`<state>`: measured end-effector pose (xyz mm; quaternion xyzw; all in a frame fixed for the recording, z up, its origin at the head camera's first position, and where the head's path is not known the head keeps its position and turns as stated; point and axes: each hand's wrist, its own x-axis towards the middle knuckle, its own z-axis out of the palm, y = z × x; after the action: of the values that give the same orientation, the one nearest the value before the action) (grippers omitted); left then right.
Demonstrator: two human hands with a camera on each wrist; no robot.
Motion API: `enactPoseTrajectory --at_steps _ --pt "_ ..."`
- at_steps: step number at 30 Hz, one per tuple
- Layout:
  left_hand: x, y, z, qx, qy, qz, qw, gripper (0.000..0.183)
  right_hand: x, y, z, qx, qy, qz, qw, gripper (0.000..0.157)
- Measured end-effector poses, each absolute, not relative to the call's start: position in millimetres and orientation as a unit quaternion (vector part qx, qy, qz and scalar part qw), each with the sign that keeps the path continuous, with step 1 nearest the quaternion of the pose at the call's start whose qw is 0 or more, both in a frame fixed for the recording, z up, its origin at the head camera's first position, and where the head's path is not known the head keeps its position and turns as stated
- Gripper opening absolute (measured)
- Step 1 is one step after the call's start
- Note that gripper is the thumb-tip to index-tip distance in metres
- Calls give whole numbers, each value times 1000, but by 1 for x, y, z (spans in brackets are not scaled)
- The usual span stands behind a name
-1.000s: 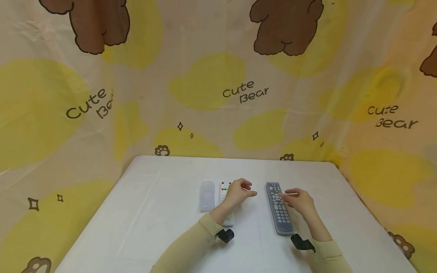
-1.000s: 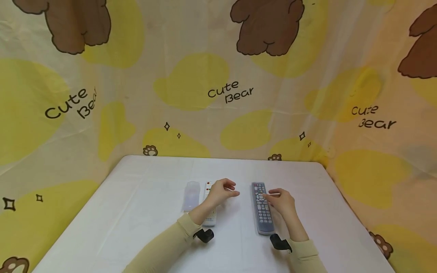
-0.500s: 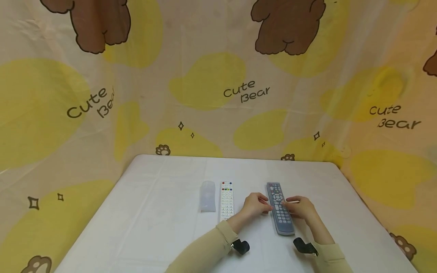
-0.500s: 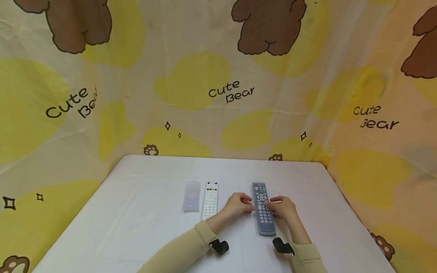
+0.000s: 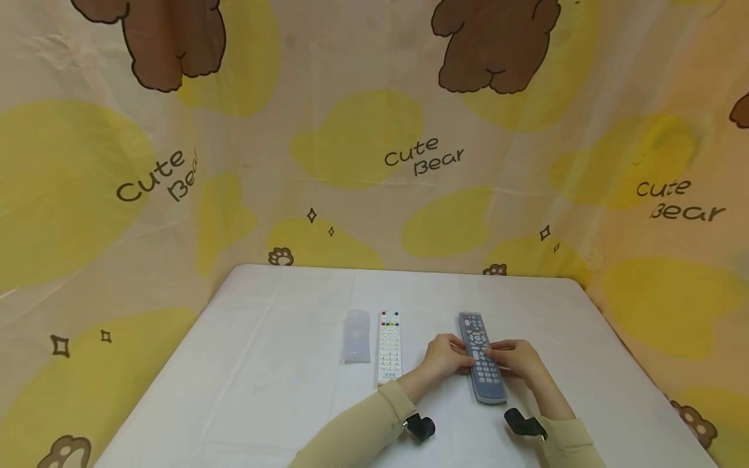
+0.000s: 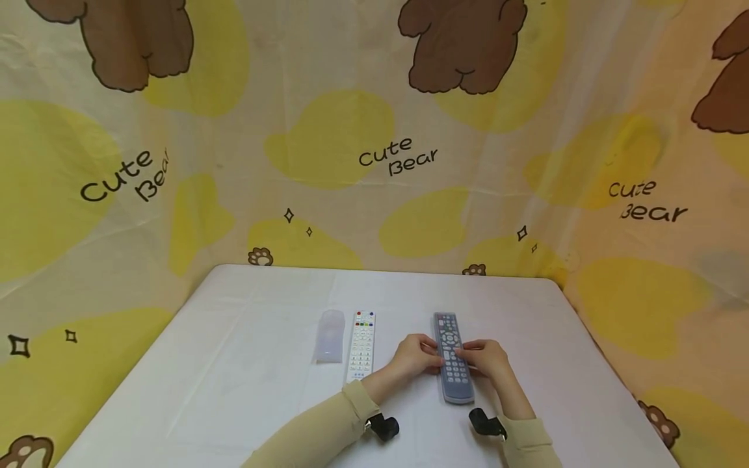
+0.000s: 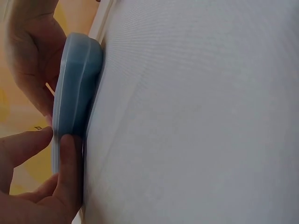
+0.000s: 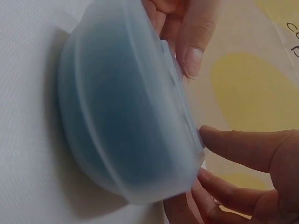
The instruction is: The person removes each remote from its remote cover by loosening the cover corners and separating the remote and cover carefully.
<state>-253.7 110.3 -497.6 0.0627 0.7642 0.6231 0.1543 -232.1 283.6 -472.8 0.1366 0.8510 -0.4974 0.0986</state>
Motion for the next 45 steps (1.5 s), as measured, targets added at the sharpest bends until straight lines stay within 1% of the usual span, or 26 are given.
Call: enactPoseTrajectory --at_steps 8,15,23,30,40,45 --pt "-253 110 -495 60 759 631 149 33 -232 284 -472 128 845 -510 97 52" --pt "-256 109 -489 70 775 619 102 36 -229 283 -464 111 839 -526 77 54" --pt "-262 106 -475 86 759 642 60 40 -229 282 -450 97 815 -568 56 62" --pt "-266 101 -461 96 758 644 41 38 -230 278 -438 94 793 -601 46 64" --pt "-268 96 -457 114 724 680 7 39 -231 272 -431 97 780 -617 35 64" --pt "-269 95 -455 122 724 679 -10 35 -230 267 -428 114 760 -639 38 65"
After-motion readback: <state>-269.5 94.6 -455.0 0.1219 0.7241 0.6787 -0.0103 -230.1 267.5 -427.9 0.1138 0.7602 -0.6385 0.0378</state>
